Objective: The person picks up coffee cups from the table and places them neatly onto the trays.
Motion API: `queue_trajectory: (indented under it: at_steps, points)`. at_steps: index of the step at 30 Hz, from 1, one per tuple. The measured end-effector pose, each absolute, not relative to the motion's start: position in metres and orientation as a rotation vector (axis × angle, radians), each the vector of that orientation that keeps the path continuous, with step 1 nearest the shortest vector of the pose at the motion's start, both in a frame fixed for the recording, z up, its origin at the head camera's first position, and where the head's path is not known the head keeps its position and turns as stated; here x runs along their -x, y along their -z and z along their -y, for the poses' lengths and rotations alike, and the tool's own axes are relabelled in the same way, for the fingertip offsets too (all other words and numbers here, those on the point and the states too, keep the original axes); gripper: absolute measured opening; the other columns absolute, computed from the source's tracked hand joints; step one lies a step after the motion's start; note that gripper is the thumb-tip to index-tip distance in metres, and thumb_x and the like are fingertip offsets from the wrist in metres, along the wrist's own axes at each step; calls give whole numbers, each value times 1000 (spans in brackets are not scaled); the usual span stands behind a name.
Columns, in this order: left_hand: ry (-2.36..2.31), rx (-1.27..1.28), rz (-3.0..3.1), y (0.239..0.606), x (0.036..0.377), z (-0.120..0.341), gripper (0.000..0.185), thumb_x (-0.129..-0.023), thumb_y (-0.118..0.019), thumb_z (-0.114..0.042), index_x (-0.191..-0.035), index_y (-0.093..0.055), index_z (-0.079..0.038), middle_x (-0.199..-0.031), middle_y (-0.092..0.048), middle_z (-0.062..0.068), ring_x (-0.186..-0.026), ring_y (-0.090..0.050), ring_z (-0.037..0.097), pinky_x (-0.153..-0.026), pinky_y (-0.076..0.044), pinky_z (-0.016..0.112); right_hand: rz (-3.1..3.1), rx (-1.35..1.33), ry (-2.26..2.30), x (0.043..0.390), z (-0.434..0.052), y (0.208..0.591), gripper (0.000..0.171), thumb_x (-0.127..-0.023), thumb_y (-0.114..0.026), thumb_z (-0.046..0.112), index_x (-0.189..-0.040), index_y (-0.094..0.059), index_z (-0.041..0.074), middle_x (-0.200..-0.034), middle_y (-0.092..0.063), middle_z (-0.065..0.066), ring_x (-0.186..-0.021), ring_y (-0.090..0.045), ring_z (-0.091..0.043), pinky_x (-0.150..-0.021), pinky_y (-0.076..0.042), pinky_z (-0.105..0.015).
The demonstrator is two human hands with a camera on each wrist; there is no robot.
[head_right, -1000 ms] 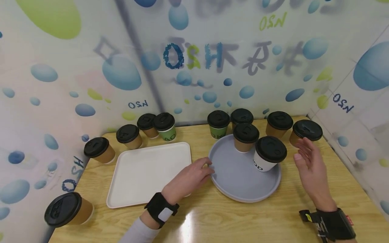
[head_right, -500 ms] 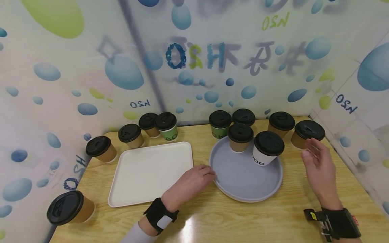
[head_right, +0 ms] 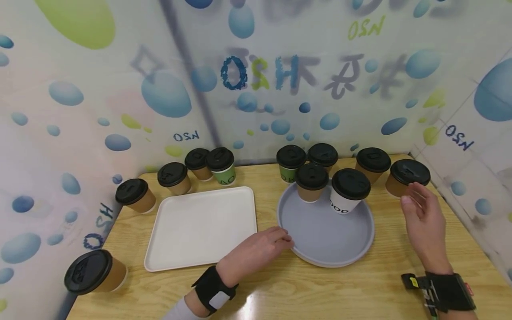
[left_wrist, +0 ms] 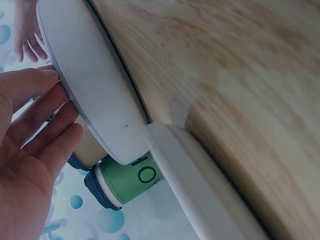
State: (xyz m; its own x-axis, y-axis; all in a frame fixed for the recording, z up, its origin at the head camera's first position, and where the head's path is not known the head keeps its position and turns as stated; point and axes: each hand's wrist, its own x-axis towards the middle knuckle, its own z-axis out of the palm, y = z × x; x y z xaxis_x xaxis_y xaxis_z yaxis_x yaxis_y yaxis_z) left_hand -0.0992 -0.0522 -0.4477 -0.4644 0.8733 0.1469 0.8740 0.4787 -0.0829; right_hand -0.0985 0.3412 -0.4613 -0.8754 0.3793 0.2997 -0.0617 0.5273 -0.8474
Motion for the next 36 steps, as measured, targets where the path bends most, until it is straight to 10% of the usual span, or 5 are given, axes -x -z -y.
queue_trajectory:
  at_steps: [17, 27, 36]
  points:
    - [66, 1533, 2586, 448, 92, 50, 24, -100, -70, -12, -122, -78, -19, -116, -70, -6, -107, -62, 4, -92, -48, 11, 2280, 310, -1340, 115, -347, 464, 53, -110, -50, 24, -160, -35, 13, -156, -43, -6, -142, -41, -5, -105, -31, -4]
    - [38, 1532, 2569, 449, 91, 45, 24, -100, -71, -12, -121, -78, -20, -116, -70, -7, -108, -62, 4, -92, -49, 11, 2156, 496, -1277, 138, -362, 461, 66, -99, -66, 31, -157, -40, 14, -153, -40, -9, -140, -38, -22, -115, -31, -23]
    - [69, 1533, 2582, 448, 91, 43, 23, -101, -69, -13, -121, -78, -20, -116, -70, -6, -108, -62, 5, -90, -50, 11, 2342, 483, -1281, 156, -379, 464, 93, -97, -68, 36, -166, -13, 9, -168, -14, -21, -152, -18, -43, -125, -17, -50]
